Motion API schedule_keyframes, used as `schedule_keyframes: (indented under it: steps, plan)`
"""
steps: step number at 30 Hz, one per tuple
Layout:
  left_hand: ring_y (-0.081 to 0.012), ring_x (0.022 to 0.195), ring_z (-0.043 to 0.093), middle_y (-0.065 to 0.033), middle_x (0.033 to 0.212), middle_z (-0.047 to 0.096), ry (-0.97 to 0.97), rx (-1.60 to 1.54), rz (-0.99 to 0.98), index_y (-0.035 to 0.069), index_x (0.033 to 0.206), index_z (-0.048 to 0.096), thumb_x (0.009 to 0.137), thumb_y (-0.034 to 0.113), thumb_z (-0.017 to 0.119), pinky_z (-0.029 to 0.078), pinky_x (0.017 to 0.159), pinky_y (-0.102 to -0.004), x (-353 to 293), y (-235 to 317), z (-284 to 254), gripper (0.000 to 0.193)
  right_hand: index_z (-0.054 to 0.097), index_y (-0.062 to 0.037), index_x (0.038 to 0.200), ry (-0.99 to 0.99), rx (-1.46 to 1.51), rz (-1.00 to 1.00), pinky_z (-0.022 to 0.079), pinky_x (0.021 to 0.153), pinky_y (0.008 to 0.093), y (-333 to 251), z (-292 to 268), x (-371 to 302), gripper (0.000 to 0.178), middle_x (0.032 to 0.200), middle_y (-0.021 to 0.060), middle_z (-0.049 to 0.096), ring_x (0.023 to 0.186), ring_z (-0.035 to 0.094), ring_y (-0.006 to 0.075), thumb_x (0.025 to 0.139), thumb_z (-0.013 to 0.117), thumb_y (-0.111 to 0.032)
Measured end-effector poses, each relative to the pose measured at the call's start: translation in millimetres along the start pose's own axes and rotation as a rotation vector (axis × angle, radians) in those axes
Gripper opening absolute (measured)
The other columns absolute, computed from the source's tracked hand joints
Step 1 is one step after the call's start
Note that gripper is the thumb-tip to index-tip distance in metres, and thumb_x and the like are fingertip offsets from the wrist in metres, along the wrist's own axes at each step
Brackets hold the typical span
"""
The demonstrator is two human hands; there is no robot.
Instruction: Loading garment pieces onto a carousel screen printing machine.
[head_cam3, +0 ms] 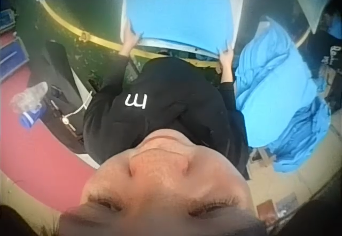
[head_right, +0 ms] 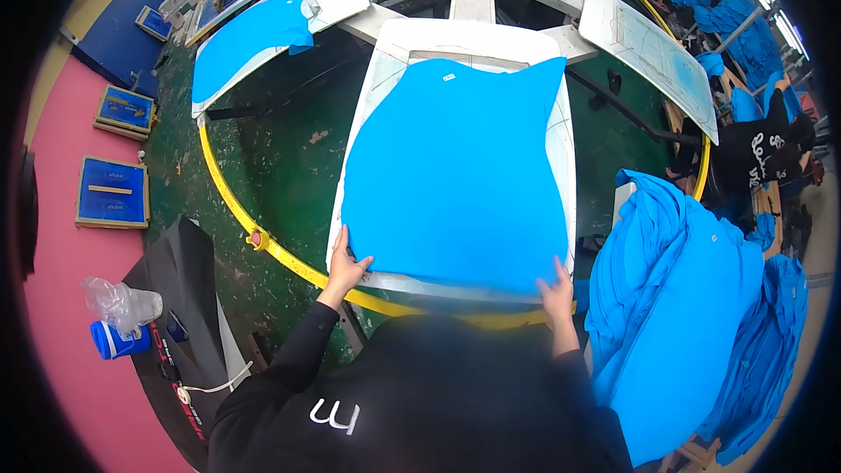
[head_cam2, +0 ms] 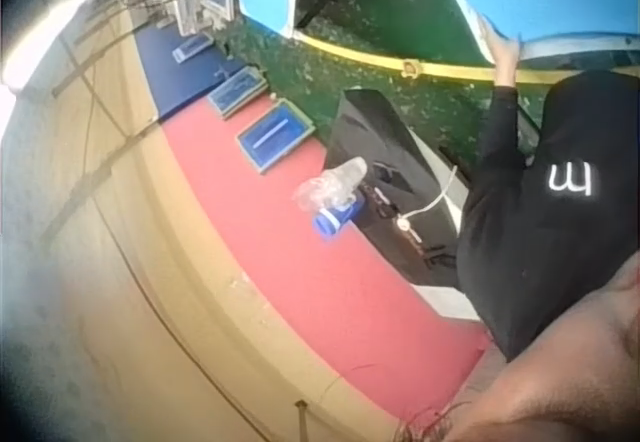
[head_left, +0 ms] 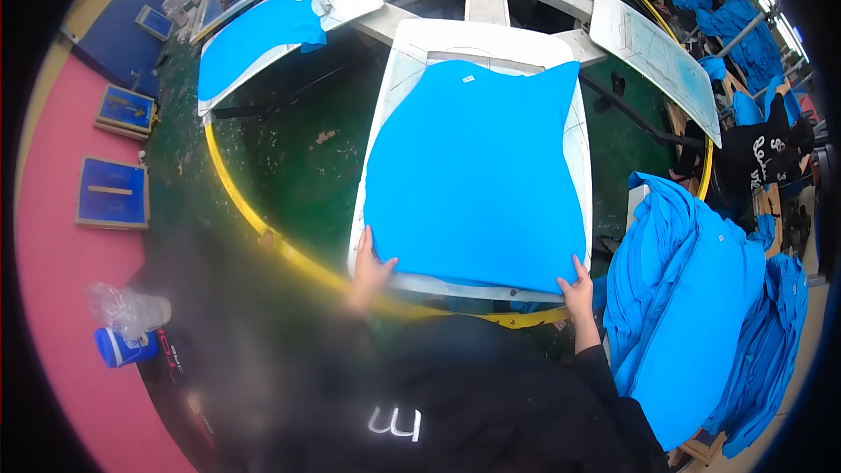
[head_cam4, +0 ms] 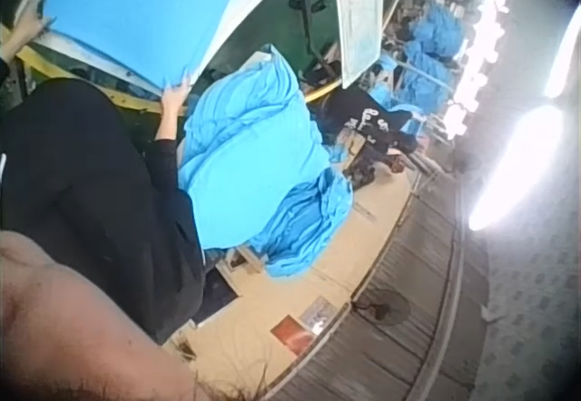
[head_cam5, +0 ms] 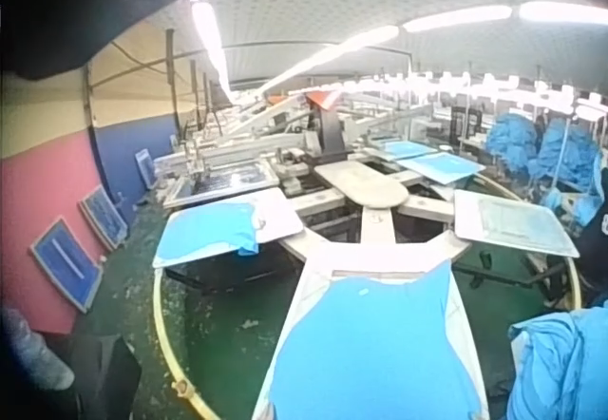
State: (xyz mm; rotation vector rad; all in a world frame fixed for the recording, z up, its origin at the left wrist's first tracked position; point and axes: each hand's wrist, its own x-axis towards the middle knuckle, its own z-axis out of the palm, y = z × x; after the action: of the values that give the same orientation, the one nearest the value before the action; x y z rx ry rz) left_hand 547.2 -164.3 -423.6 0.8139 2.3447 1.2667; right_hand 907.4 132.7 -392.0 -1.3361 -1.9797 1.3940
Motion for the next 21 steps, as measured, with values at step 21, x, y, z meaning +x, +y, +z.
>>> schedule_keyframes:
  steps: [21]
  plan:
    - [-0.0171,0.075,0.061,-0.0149,0.147,0.020,-0.028,0.182,0.007,0.001,0.143,0.010,0.069,-0.008,0.069,0.053,0.050,-0.0248,-11,-24,-4,0.096,0.041,-0.0010,0.133,-0.045,-0.096,0.167,0.040,0.092,0.0264,-32,2,-25,0.069,0.128,0.0151,0.046,0.112,0.049,0.0213,0.070,0.067,0.007]
